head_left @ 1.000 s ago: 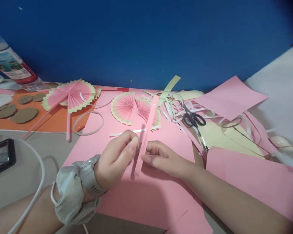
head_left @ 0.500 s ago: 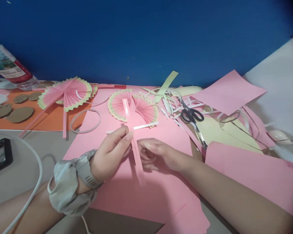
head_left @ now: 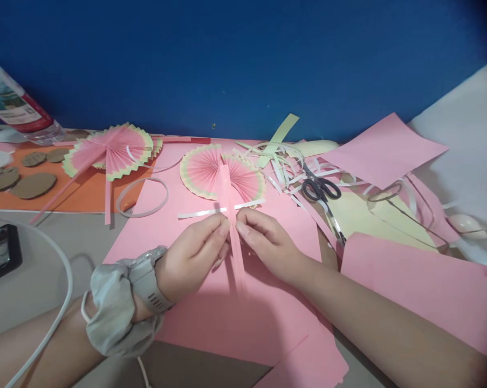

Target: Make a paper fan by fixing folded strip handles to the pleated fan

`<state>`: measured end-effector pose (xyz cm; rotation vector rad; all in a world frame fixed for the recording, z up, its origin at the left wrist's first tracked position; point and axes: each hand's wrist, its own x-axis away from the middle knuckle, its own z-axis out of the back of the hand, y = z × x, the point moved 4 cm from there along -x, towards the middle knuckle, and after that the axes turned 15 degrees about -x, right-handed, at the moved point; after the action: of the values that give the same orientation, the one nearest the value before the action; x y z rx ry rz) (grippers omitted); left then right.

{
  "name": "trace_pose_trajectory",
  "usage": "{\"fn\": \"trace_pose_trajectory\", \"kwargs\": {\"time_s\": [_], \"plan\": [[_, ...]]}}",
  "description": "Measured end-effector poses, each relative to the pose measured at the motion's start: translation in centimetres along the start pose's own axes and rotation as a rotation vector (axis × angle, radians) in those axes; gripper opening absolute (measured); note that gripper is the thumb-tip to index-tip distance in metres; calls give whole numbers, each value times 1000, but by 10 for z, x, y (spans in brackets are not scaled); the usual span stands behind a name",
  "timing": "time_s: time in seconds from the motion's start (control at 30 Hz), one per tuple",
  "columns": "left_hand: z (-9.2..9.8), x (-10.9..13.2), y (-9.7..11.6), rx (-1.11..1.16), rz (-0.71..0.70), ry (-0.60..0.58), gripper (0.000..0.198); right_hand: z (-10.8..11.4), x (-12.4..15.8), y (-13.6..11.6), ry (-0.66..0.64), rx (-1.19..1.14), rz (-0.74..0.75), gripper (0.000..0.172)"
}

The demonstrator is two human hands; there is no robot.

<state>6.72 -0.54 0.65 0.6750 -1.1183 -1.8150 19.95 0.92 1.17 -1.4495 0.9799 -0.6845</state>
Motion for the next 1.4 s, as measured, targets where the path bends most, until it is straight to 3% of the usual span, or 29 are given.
{"fn": "trace_pose_trajectory", "kwargs": {"time_s": [0.23,0.63,0.8,1.2,1.4], "plan": [[6,-1,10,-215,-93,65,31,-1,2,-2,-51,-20,-1,25],[8,-3,9,-263,-32,78,30,-1,1,-2,-30,89,20,25],[8,-3,9,-259,-10,76,29,-2,2,0,-58,-56,-37,27],[8,-5,10,-334,30,98,31,-2,1,2,7,223,-27,24],[5,-3,5,-132,33,13,34,-1,2,3,9,259,-71,22]]}}
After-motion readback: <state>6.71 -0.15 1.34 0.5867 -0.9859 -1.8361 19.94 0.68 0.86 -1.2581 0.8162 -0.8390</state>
